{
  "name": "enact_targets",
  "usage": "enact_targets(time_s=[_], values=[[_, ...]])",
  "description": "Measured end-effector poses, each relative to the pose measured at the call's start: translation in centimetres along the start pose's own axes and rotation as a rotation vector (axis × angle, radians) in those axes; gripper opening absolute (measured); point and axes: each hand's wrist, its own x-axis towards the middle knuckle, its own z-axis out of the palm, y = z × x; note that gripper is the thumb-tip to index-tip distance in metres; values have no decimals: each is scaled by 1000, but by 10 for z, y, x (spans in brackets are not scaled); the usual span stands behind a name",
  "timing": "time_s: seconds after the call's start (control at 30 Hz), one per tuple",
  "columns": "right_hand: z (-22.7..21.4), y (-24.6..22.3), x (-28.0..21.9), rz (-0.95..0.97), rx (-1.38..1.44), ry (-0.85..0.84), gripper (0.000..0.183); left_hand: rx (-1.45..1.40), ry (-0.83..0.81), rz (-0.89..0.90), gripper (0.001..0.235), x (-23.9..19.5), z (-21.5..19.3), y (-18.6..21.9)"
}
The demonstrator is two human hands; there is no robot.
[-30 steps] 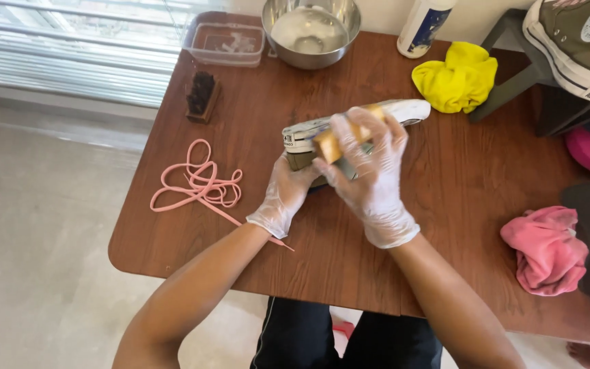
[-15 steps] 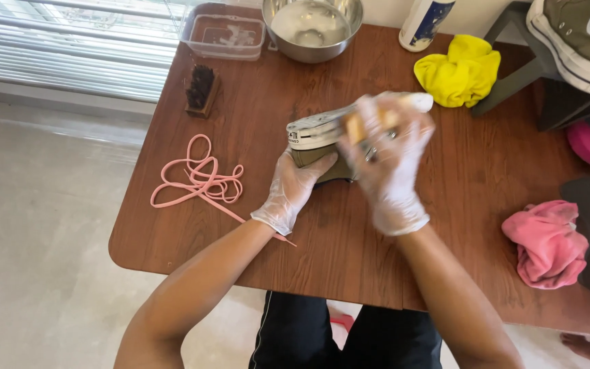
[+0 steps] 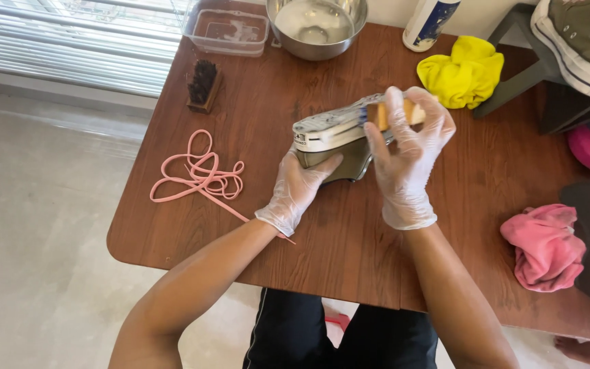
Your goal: The person scrubs the sole and sides of a green sneaker using a brush and a cleaning solution. They repeatedly dip the brush into a metal bowl of soapy water to reapply the solution while cleaning the shoe on a wooden table.
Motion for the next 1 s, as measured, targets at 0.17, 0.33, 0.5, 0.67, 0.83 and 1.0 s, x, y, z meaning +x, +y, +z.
enact_targets(time_s=[0.17, 0.33, 0.5, 0.67, 0.83, 1.0], values=[[8, -42, 2, -11, 8, -22, 54, 49, 18, -26, 69, 0, 9, 3], [8, -33, 4, -93, 22, -38, 47, 20, 15, -3, 54, 5, 7, -8], [2, -28, 7, -39, 31, 16, 44, 47, 49, 8, 72, 9, 14, -11], [26, -63, -17, -207, 101, -57, 38, 65, 43, 24, 67, 14, 17, -15], [5, 2, 1, -101, -121, 14, 41, 26, 49, 90, 79, 7, 4, -15], [9, -5, -7, -79, -33, 15, 40, 16, 25, 56, 62, 19, 9, -41]])
